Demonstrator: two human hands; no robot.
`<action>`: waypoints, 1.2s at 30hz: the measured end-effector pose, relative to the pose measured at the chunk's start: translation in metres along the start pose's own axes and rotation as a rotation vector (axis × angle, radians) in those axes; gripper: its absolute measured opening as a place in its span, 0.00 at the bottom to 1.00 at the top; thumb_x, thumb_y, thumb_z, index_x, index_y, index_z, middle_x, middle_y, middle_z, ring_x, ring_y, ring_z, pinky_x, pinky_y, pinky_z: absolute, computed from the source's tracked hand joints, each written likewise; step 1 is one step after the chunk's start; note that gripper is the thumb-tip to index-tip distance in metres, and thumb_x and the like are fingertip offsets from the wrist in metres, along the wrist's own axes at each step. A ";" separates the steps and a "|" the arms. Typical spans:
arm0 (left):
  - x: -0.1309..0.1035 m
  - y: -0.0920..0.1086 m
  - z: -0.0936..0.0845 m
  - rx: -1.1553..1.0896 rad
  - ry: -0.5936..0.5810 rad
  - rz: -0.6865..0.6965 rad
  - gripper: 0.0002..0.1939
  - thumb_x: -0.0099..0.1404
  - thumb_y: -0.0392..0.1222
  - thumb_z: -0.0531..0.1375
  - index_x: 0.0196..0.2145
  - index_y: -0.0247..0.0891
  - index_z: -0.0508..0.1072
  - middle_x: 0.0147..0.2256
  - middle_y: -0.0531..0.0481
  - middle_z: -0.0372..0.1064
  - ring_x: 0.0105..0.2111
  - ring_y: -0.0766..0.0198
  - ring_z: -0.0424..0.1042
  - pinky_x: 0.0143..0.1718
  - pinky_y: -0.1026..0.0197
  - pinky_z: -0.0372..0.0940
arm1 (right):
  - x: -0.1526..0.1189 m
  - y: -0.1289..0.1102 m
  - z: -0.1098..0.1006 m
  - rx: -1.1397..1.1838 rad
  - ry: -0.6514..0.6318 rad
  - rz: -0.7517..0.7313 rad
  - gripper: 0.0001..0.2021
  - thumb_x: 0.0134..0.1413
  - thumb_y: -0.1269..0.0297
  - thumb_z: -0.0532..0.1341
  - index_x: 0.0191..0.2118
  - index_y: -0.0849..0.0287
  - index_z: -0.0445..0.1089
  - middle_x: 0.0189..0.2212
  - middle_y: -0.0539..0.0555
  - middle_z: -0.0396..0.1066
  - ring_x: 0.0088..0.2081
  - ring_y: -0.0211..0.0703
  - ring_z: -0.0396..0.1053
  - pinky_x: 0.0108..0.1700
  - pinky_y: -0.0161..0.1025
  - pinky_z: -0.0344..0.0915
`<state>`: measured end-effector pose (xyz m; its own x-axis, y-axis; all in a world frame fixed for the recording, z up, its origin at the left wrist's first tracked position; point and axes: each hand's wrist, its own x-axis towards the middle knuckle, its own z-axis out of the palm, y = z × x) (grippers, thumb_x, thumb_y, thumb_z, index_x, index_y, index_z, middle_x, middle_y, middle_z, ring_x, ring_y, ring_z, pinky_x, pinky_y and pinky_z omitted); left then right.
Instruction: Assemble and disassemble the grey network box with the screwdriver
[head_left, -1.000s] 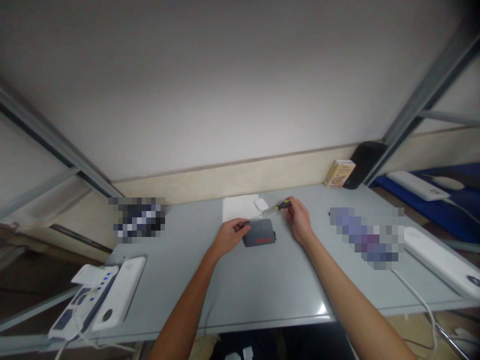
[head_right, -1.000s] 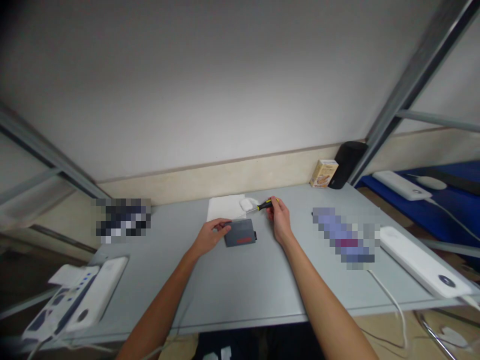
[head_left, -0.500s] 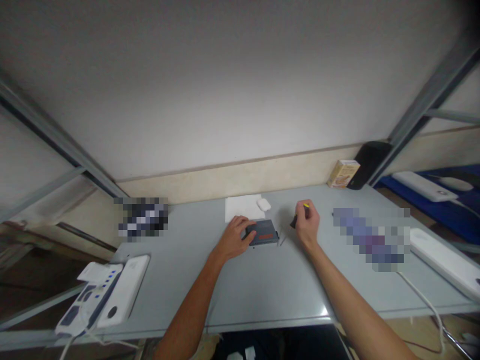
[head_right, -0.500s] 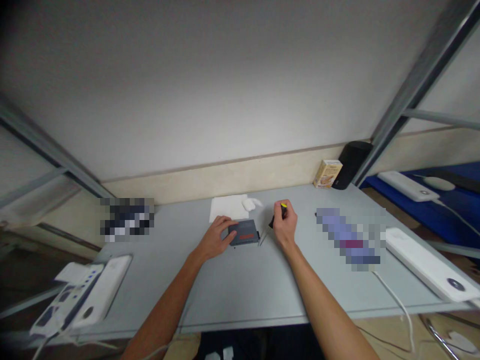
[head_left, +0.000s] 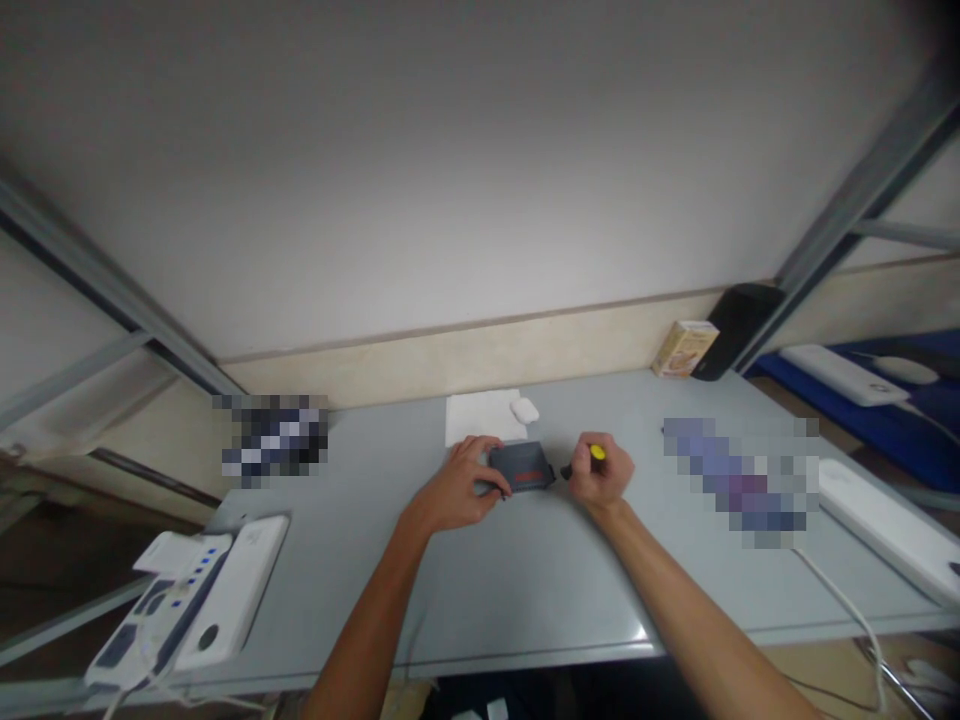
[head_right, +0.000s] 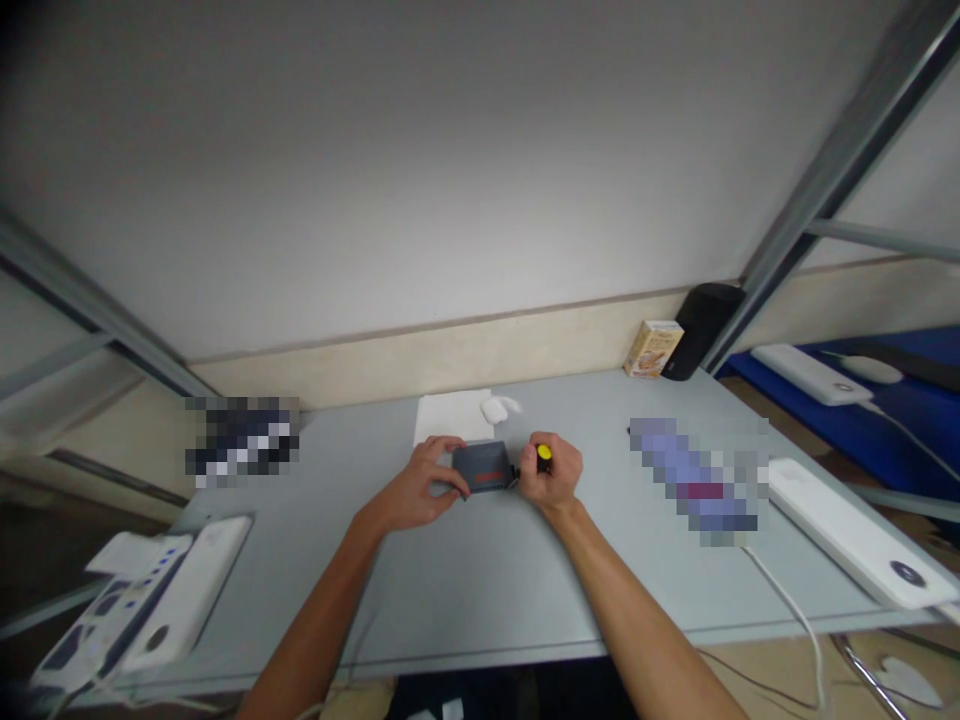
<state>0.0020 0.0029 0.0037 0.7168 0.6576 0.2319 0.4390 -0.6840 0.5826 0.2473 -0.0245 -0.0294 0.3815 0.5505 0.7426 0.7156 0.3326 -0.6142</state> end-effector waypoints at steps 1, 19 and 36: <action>0.000 0.000 -0.001 0.010 -0.019 0.006 0.12 0.61 0.31 0.66 0.34 0.49 0.84 0.60 0.49 0.62 0.59 0.50 0.61 0.63 0.43 0.53 | 0.000 -0.001 -0.001 -0.003 -0.002 -0.036 0.10 0.56 0.56 0.55 0.26 0.52 0.65 0.17 0.52 0.65 0.19 0.43 0.61 0.27 0.42 0.60; 0.002 0.001 0.004 0.222 -0.073 0.089 0.08 0.62 0.35 0.68 0.36 0.49 0.84 0.60 0.48 0.65 0.58 0.51 0.64 0.60 0.44 0.61 | 0.007 -0.001 0.000 -0.010 0.157 -0.229 0.08 0.58 0.66 0.56 0.28 0.56 0.65 0.17 0.45 0.63 0.16 0.35 0.57 0.21 0.35 0.54; 0.001 -0.005 0.007 -0.004 0.053 0.086 0.07 0.66 0.36 0.65 0.36 0.46 0.83 0.52 0.47 0.70 0.53 0.57 0.68 0.57 0.51 0.66 | 0.008 0.001 0.000 0.055 0.160 0.048 0.12 0.64 0.60 0.55 0.29 0.57 0.65 0.15 0.43 0.58 0.15 0.34 0.58 0.20 0.33 0.56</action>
<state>0.0043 0.0051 -0.0044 0.7223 0.6122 0.3217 0.3748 -0.7375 0.5618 0.2512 -0.0203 -0.0244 0.5057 0.4392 0.7425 0.6629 0.3530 -0.6603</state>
